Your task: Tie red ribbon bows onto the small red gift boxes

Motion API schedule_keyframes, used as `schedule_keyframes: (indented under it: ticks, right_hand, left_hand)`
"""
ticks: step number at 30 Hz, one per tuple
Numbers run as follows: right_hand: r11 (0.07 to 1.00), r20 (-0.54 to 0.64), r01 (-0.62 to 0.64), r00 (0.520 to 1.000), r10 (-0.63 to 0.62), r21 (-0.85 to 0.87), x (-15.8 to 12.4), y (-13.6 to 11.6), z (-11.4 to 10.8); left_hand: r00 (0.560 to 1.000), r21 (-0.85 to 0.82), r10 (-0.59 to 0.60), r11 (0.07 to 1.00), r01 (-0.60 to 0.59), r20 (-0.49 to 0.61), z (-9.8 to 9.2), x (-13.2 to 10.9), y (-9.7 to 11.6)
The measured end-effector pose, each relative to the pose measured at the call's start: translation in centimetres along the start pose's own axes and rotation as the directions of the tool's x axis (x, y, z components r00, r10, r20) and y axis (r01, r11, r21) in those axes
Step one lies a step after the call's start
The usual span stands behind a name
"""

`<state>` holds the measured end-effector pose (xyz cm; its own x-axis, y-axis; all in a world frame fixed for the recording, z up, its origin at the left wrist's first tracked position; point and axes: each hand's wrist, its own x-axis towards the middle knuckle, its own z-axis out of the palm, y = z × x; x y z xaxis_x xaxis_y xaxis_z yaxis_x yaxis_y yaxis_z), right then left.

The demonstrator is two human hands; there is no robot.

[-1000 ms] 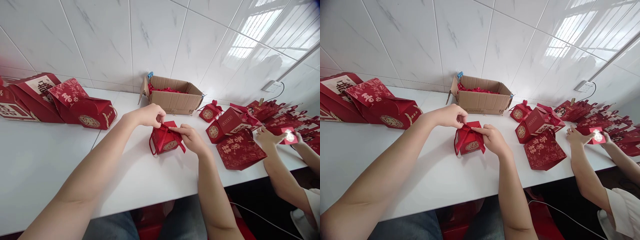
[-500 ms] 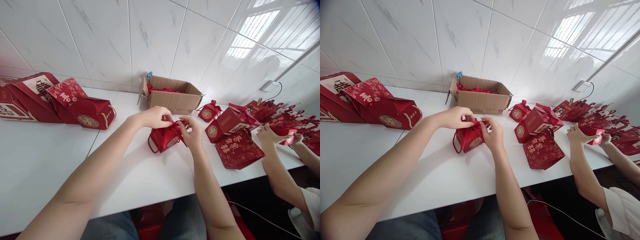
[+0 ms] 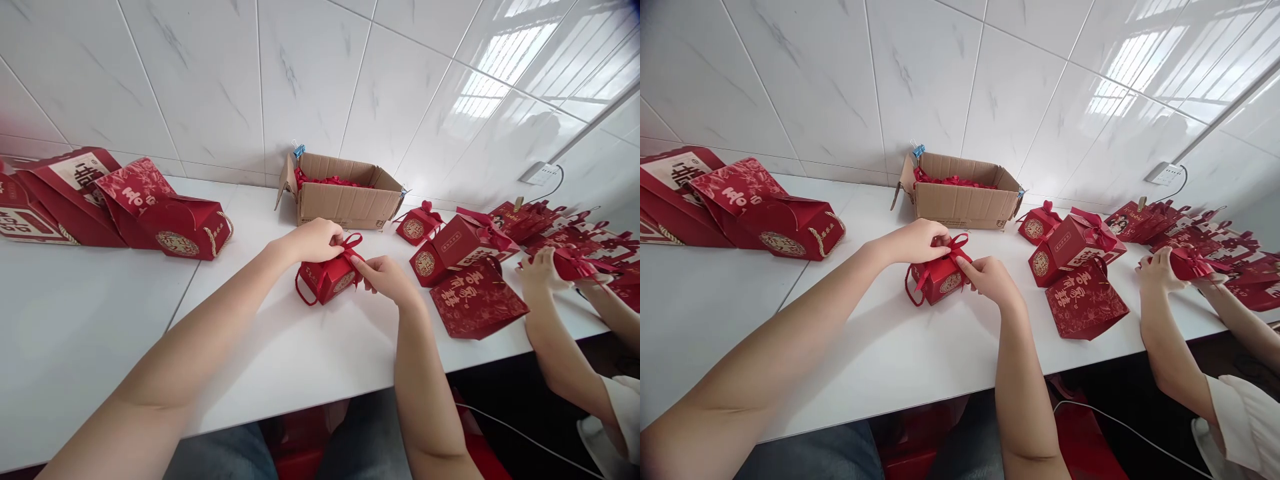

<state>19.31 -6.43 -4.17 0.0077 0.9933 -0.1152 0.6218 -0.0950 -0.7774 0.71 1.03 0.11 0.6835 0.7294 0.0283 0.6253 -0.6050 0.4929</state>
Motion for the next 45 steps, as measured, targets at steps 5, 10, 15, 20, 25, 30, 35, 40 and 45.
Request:
schedule_keyframes:
  ticks: [5,10,15,20,25,30,35,40,45]
  right_hand:
    - [0.994,0.082,0.082,0.993,-0.088,0.069,-0.7,-0.7,0.0]
    - [0.989,0.108,0.129,0.985,-0.137,0.072,-0.6,-0.4,0.0]
    - [0.988,0.115,0.14,0.983,-0.146,0.062,-0.7,-0.4,-0.2]
    - [0.987,0.124,0.152,0.98,-0.157,0.046,-0.7,-0.4,-0.1]
    - [0.967,-0.354,0.253,0.908,-0.225,0.034,0.3,0.1,0.2]
    - [0.839,-0.418,0.524,0.737,-0.532,-0.144,1.8,-0.4,-0.3]
    - [0.724,-0.045,0.665,0.73,-0.682,-0.185,3.0,-0.9,-0.3]
    - [0.75,-0.044,0.639,0.756,-0.654,-0.174,3.1,0.0,0.5]
    - [0.808,-0.092,0.577,0.804,-0.587,-0.119,2.1,0.6,0.8]
  left_hand:
    - [1.0,0.03,-0.013,0.999,0.013,0.007,0.3,0.2,-0.2]
    - [1.0,0.079,0.012,0.997,-0.013,0.011,0.4,0.4,-0.4]
    - [0.997,0.113,0.06,0.991,-0.064,0.04,0.4,0.5,-0.7]
    - [0.996,0.145,0.078,0.986,-0.082,0.034,0.6,0.8,-1.0]
    - [0.975,0.061,0.103,0.994,-0.093,-0.198,-1.0,-0.1,-1.1]
    - [0.989,0.046,-0.064,0.996,0.071,-0.135,-3.4,-2.2,0.3]
    - [0.97,0.17,-0.187,0.972,0.161,0.153,-2.6,-2.3,1.3]
    - [0.98,0.156,-0.13,0.982,0.107,0.15,-1.7,-1.6,1.2]
    - [0.99,0.108,-0.091,0.991,0.08,0.104,-2.0,-1.9,1.7]
